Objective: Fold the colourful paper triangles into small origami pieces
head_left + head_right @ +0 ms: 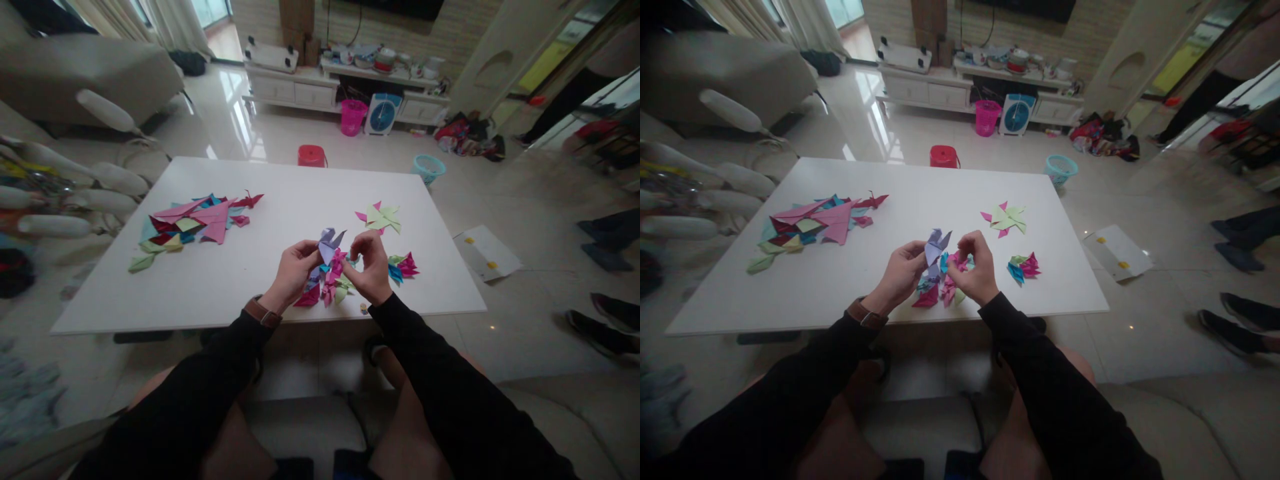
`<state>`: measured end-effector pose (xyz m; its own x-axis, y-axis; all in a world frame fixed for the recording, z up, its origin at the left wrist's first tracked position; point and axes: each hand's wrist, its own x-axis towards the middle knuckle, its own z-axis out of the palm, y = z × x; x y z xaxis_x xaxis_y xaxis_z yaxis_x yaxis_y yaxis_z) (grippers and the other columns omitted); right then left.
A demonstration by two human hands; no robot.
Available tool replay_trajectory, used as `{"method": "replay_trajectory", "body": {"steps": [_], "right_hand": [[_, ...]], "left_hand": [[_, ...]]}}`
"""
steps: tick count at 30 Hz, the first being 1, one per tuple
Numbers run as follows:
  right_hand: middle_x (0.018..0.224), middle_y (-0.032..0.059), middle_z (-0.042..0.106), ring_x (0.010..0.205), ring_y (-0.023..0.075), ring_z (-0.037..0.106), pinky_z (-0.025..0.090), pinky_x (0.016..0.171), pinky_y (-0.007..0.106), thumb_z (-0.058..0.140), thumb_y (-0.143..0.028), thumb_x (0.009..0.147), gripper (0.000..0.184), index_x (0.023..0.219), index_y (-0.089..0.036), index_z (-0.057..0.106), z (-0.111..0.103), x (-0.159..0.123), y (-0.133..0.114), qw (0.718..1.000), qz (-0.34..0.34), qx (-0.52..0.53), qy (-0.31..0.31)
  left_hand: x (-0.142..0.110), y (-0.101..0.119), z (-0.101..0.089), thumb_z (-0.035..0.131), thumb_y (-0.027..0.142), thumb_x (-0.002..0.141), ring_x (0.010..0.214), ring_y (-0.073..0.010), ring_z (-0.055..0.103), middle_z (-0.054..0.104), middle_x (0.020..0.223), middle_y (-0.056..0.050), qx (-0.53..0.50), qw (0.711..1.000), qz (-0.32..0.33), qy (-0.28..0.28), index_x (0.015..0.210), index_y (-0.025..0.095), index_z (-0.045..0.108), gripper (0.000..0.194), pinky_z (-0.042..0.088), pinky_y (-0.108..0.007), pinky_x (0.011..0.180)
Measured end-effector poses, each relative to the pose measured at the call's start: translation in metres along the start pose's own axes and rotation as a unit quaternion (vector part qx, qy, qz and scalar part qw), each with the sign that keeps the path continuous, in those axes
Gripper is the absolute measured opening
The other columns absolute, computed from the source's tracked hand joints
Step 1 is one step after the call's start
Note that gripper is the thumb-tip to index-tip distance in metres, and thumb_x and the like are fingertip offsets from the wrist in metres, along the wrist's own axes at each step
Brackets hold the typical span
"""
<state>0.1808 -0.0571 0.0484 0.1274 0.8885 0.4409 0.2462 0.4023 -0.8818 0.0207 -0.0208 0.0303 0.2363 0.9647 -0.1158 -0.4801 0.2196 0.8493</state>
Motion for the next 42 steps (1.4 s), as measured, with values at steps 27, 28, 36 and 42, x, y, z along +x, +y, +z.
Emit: {"method": "replay_trajectory", "body": {"steps": [27,28,36,42], "right_hand": [[0.086,0.0027,0.06,0.077,0.0177,0.058,0.05,0.069,0.033,0.062,-0.017,0.085,0.014,0.098,-0.021,0.063,0.002,-0.001,0.007,0.978,-0.176,-0.107,0.047],[0.085,0.0017,0.06,0.075,0.0166,0.058,0.05,0.069,0.032,0.062,-0.02,0.086,0.012,0.098,-0.021,0.063,0.002,0.001,0.007,0.985,-0.133,-0.087,0.067],[0.08,0.0004,0.069,0.073,0.0146,0.062,0.052,0.072,0.029,0.075,-0.04,0.083,0.021,0.086,-0.02,0.069,-0.004,0.012,0.01,0.997,0.068,0.02,-0.009],[0.076,0.0,0.068,0.068,0.0133,0.061,0.049,0.066,0.027,0.074,-0.035,0.084,0.017,0.08,-0.019,0.07,-0.024,0.02,0.017,0.998,0.037,-0.04,0.024]], "left_hand": [[-0.005,-0.012,0.003,0.091,0.034,0.061,0.073,-0.016,0.07,0.077,0.082,-0.005,-0.001,0.998,0.026,0.053,0.082,0.016,0.075,0.032,0.056,-0.029,0.072],[-0.004,-0.012,0.002,0.091,0.034,0.062,0.073,-0.016,0.07,0.077,0.082,-0.005,0.004,0.998,0.026,0.048,0.083,0.016,0.075,0.032,0.055,-0.029,0.071],[-0.002,-0.018,-0.002,0.089,0.035,0.066,0.075,-0.0166,0.071,0.077,0.084,-0.006,0.048,0.999,0.02,0.006,0.086,0.016,0.076,0.031,0.055,-0.029,0.073],[0.001,-0.008,-0.007,0.087,0.029,0.069,0.095,-0.022,0.072,0.076,0.11,-0.012,0.111,0.994,0.009,0.004,0.104,0.016,0.075,0.04,0.057,-0.037,0.087]]}}
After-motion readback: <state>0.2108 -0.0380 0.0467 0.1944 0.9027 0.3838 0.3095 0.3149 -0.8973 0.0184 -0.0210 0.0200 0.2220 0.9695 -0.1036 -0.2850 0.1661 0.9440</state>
